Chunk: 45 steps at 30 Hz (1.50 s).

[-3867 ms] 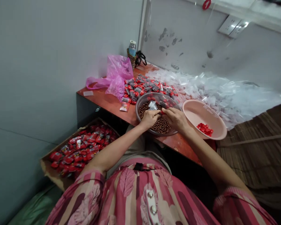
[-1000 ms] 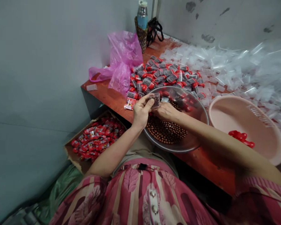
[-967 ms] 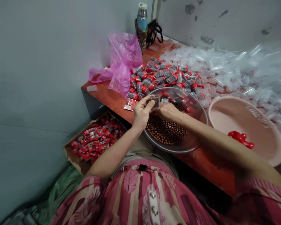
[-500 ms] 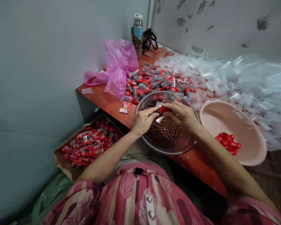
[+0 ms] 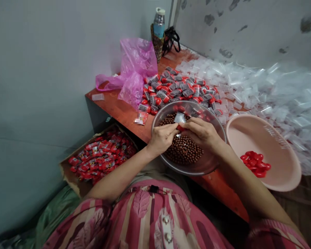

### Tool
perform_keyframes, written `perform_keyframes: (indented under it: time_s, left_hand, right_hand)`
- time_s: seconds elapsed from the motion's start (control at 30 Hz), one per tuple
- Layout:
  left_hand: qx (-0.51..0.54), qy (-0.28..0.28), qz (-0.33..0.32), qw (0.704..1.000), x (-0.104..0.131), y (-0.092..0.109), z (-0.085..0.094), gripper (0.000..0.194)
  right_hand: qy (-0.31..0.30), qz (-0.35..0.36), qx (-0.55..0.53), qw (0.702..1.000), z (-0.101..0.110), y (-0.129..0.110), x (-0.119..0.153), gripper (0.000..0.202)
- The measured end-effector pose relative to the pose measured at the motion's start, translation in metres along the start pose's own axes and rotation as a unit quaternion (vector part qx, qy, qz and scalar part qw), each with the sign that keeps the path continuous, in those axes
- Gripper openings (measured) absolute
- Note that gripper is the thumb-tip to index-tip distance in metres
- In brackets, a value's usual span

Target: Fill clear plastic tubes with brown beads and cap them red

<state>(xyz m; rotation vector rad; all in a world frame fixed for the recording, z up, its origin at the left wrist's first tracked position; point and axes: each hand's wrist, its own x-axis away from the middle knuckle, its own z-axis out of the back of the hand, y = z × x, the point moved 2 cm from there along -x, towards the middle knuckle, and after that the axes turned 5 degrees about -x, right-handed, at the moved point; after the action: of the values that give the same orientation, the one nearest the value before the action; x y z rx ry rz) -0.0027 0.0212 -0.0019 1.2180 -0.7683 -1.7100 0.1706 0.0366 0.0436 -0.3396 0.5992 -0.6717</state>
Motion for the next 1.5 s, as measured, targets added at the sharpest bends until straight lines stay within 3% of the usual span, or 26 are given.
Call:
perform_keyframes:
  time_s: [0.1, 0.2, 0.3, 0.37, 0.47, 0.53, 0.63, 0.73, 0.8, 0.97, 1.07, 1.13, 1.23, 1.33, 1.47, 1.5]
  left_hand:
    - [0.101, 0.009, 0.071, 0.992, -0.006, -0.003, -0.002, 0.023]
    - [0.279, 0.017, 0.165, 0.946, -0.01, -0.011, -0.008, 0.029]
    - [0.383, 0.02, 0.208, 0.9, -0.012, -0.017, -0.013, 0.038]
    - [0.37, 0.024, 0.19, 0.909, -0.012, -0.017, -0.012, 0.036]
    - [0.272, 0.025, 0.135, 0.953, -0.011, -0.014, -0.007, 0.026]
    - [0.205, 0.015, 0.094, 0.974, -0.01, -0.012, -0.005, 0.023]
    - [0.152, 0.001, 0.037, 0.988, -0.008, -0.011, -0.005, 0.022]
    - [0.132, -0.016, 0.016, 0.991, -0.006, -0.011, -0.007, 0.023]
    - [0.118, -0.023, 0.02, 0.993, -0.006, -0.011, -0.007, 0.024]
    - [0.093, -0.03, 0.038, 0.994, -0.007, -0.009, -0.005, 0.022]
    - [0.09, -0.015, 0.047, 0.995, -0.006, -0.009, -0.005, 0.02]
    - [0.095, -0.005, 0.059, 0.994, -0.007, -0.011, -0.006, 0.021]
    - [0.138, 0.013, 0.096, 0.986, -0.01, -0.015, -0.009, 0.033]
    - [0.195, 0.048, 0.137, 0.97, -0.013, -0.019, -0.009, 0.046]
    - [0.188, 0.046, 0.168, 0.967, -0.01, -0.022, -0.008, 0.038]
    - [0.183, 0.037, 0.169, 0.968, -0.009, -0.022, -0.007, 0.036]
  right_hand:
    - [0.062, -0.113, -0.205, 0.97, 0.0, 0.01, -0.005, 0.025]
    - [0.145, -0.223, -0.403, 0.876, -0.002, 0.01, 0.0, 0.037]
    - [0.171, -0.258, -0.521, 0.795, -0.006, 0.006, 0.01, 0.038]
    - [0.179, -0.274, -0.549, 0.769, -0.008, 0.007, 0.015, 0.032]
    - [0.194, -0.289, -0.557, 0.754, -0.009, 0.014, 0.018, 0.028]
    - [0.177, -0.294, -0.558, 0.755, -0.009, 0.019, 0.015, 0.037]
    - [0.08, -0.317, -0.591, 0.738, -0.013, 0.021, 0.011, 0.052]
    - [-0.023, -0.359, -0.65, 0.67, -0.021, 0.015, 0.009, 0.045]
    - [-0.042, -0.379, -0.669, 0.638, -0.027, 0.011, 0.008, 0.037]
    - [0.062, -0.392, -0.651, 0.647, -0.04, 0.006, 0.002, 0.027]
    - [0.127, -0.409, -0.641, 0.637, -0.047, 0.003, 0.0, 0.022]
    - [0.138, -0.422, -0.636, 0.631, -0.05, 0.002, -0.002, 0.021]
    - [0.117, -0.435, -0.61, 0.651, -0.047, 0.008, -0.013, 0.023]
    - [0.14, -0.424, -0.582, 0.68, -0.035, 0.03, -0.045, 0.033]
    - [0.237, -0.394, -0.546, 0.701, -0.01, 0.067, -0.103, 0.061]
    - [0.238, -0.392, -0.54, 0.706, -0.004, 0.073, -0.113, 0.067]
